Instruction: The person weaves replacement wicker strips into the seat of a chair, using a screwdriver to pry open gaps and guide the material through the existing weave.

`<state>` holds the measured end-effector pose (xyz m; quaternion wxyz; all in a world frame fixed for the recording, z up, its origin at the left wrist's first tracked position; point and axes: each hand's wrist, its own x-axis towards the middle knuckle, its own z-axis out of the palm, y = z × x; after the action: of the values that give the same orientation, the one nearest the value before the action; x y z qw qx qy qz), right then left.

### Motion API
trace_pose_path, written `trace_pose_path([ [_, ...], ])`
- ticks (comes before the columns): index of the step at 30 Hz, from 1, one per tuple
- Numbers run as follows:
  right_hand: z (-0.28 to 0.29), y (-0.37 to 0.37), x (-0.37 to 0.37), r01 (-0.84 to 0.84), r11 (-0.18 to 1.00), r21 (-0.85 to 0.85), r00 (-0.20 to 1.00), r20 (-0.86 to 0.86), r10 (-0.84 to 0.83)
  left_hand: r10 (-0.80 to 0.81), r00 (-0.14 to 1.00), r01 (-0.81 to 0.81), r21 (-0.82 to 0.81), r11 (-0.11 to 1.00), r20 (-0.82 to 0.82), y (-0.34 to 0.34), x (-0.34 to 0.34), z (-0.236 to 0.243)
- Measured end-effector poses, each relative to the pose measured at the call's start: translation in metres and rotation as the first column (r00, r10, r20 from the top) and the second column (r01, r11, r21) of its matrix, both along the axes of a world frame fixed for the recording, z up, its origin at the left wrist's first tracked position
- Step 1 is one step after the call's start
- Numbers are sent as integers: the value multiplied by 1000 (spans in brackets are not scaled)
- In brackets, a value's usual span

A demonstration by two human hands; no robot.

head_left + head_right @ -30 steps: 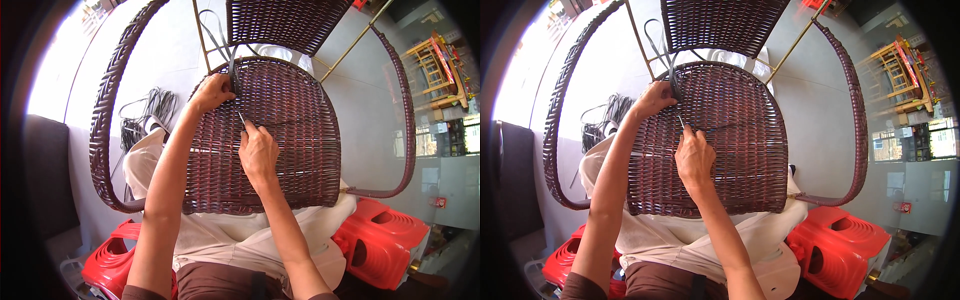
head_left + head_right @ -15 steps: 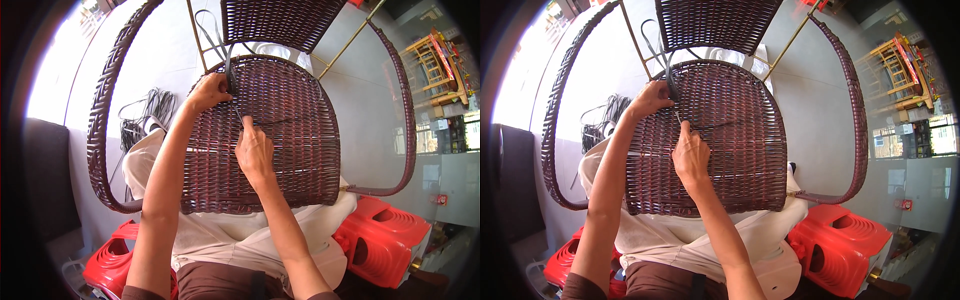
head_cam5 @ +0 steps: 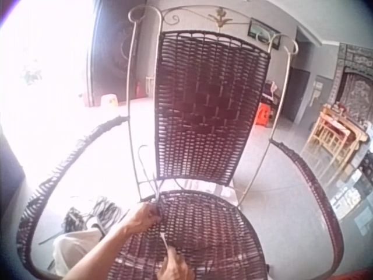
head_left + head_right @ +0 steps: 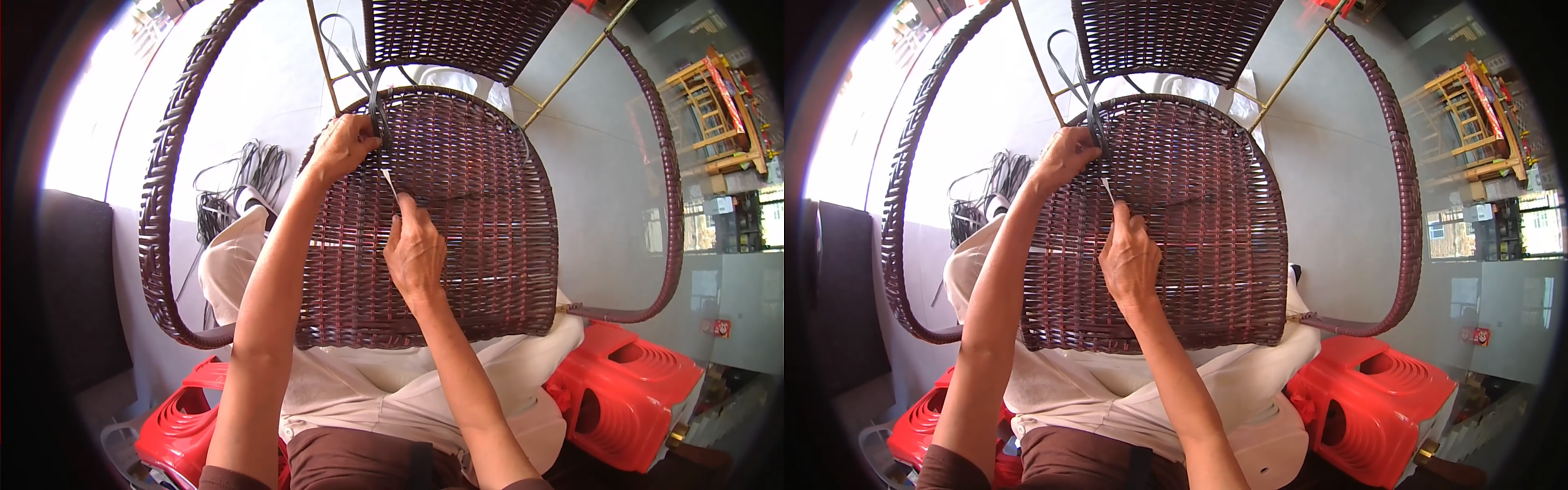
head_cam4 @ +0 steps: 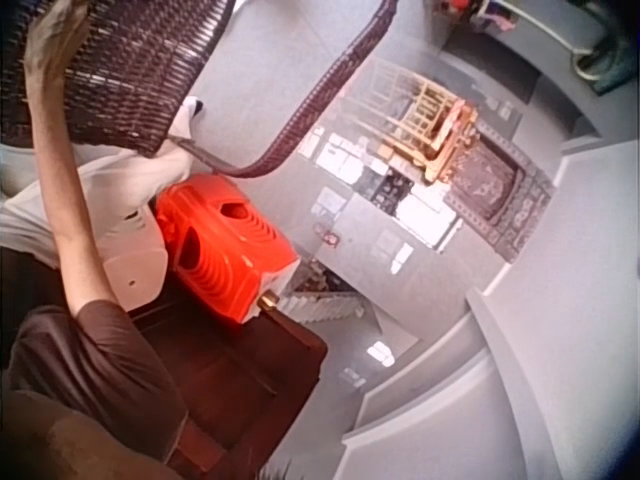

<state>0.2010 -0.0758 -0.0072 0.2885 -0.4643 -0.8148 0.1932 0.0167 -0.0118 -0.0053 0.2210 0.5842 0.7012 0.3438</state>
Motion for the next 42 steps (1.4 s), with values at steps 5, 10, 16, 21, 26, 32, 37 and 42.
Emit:
trace_pose_path([
  [5,-3,-1,0,10,1000,4,1000,-18,-10,5,1000,-5,17,1000,9,1,0,-4],
  [10,-8,-2,1,30,1000,-1,996,-81,-30,22,997,-20,-39,999,73,-2,3,4],
  [16,-7,-7,-4,-5,997,77,994,-111,14,191,919,-278,222,935,346,-45,20,16],
  [21,-11,-3,6,43,998,36,994,-104,-39,282,958,-284,244,927,44,-93,74,10],
  [26,-9,-3,2,34,999,34,988,-149,-29,372,923,-341,237,910,-99,-90,84,6],
  [32,-10,-4,1,19,998,61,989,-148,-10,379,911,-348,190,918,-162,-86,78,6],
  [37,-10,-4,3,19,998,58,991,-132,-11,368,914,-342,166,925,-172,-84,79,8],
  [42,-11,-4,2,31,998,58,984,-177,-20,318,911,-287,150,946,-262,-78,72,13],
])
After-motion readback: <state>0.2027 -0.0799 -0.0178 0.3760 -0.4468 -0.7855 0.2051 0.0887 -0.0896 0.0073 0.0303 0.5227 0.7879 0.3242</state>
